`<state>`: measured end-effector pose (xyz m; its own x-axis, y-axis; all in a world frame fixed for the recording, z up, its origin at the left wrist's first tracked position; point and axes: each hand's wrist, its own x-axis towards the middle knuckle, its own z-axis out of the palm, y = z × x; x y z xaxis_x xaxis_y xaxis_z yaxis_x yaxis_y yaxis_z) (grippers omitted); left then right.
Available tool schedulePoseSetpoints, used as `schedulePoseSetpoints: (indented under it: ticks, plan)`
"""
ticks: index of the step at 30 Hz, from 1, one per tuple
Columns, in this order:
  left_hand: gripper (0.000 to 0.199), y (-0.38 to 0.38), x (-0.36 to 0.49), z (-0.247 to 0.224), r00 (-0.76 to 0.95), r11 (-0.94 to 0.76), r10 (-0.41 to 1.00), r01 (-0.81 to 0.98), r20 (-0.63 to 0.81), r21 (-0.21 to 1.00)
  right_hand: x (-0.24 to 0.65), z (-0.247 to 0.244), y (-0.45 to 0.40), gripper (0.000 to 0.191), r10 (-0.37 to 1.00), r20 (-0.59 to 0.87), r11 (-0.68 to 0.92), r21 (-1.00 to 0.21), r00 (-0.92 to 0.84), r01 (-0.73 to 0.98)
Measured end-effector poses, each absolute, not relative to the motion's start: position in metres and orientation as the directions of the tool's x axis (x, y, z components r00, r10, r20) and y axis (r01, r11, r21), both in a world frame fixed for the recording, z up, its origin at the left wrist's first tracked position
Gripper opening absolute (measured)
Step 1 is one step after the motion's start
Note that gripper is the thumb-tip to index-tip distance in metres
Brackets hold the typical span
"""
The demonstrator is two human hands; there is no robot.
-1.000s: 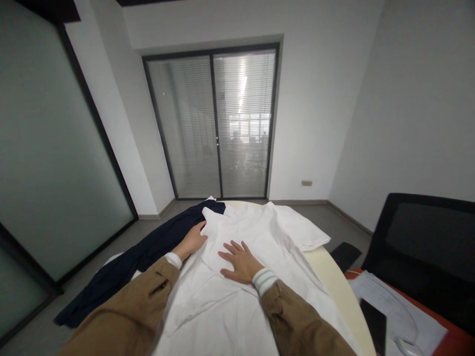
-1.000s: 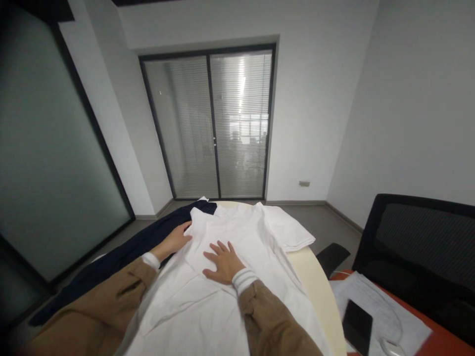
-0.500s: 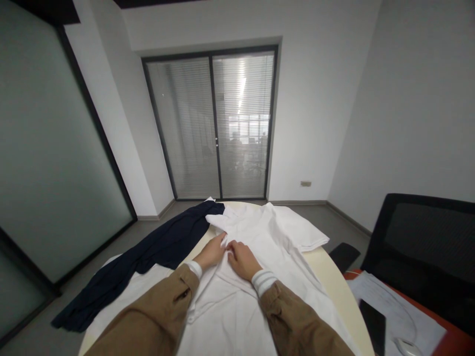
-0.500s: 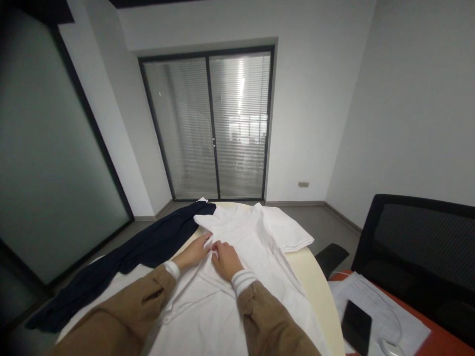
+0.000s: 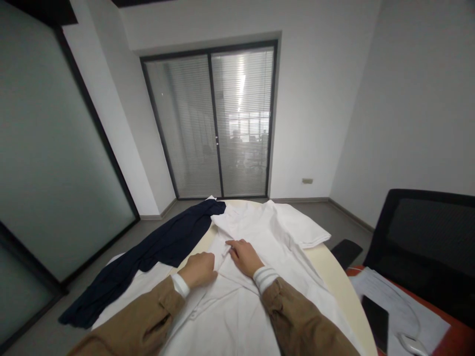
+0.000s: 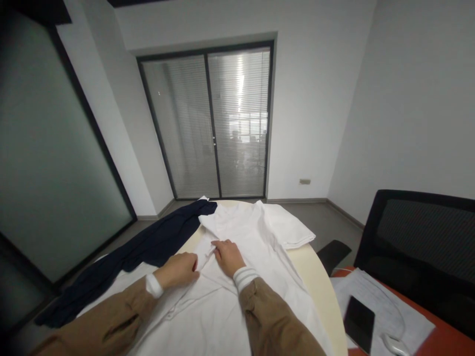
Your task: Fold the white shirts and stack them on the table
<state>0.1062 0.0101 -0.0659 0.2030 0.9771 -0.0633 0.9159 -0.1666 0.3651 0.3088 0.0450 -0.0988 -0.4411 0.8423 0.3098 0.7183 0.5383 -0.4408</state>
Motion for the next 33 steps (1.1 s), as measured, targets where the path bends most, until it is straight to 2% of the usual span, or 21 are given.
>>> schedulePoseSetpoints:
  ticks: [5, 12, 16, 18, 19, 22, 24, 27, 29, 33]
  plan:
    - [0.01, 0.006, 0.105, -0.047, 0.246, -0.203, 0.967, 0.898, -0.063, 0.391, 0.31, -0.101, 0.046, 0.04, 0.822, 0.337, 0.57, -0.467, -0.459, 0.676]
    - [0.012, 0.015, 0.134, -0.04, 0.307, -0.143, 0.935, 0.785, -0.179, 0.603, 0.31, -0.11, 0.053, 0.035, 0.901, 0.327, 0.43, -0.584, -0.284, 0.689]
    - [0.018, 0.011, 0.146, -0.051, 0.307, -0.101, 0.927, 0.756, -0.214, 0.646, 0.311, -0.113, 0.057, 0.035, 0.913, 0.313, 0.407, -0.64, -0.263, 0.652]
    - [0.022, 0.002, 0.146, -0.051, 0.307, -0.123, 0.925, 0.799, -0.223, 0.588, 0.311, -0.116, 0.059, 0.035, 0.911, 0.319, 0.411, -0.635, -0.262, 0.655]
    - [0.027, -0.004, 0.144, -0.05, 0.308, -0.154, 0.925, 0.839, -0.224, 0.521, 0.311, -0.118, 0.06, 0.035, 0.909, 0.323, 0.414, -0.628, -0.263, 0.659]
    - [0.052, -0.026, 0.138, -0.039, 0.332, -0.283, 0.916, 0.933, -0.227, 0.221, 0.31, -0.123, 0.063, 0.034, 0.909, 0.327, 0.412, -0.619, -0.258, 0.668]
    - [0.062, -0.04, 0.136, -0.031, 0.362, -0.351, 0.889, 0.932, -0.282, 0.089, 0.309, -0.126, 0.064, 0.034, 0.91, 0.328, 0.41, -0.625, -0.253, 0.664]
    - [0.048, -0.05, 0.135, -0.022, 0.425, -0.447, 0.847, 0.895, -0.32, 0.006, 0.309, -0.127, 0.065, 0.035, 0.906, 0.343, 0.419, -0.634, -0.249, 0.65]
    - [0.044, -0.05, 0.134, -0.019, 0.504, -0.505, 0.806, 0.859, -0.312, 0.083, 0.309, -0.126, 0.064, 0.035, 0.905, 0.347, 0.421, -0.641, -0.247, 0.641]
    - [0.05, -0.041, 0.132, -0.016, 0.639, -0.476, 0.71, 0.745, -0.295, 0.468, 0.31, -0.123, 0.061, 0.033, 0.911, 0.349, 0.409, -0.697, -0.219, 0.589]
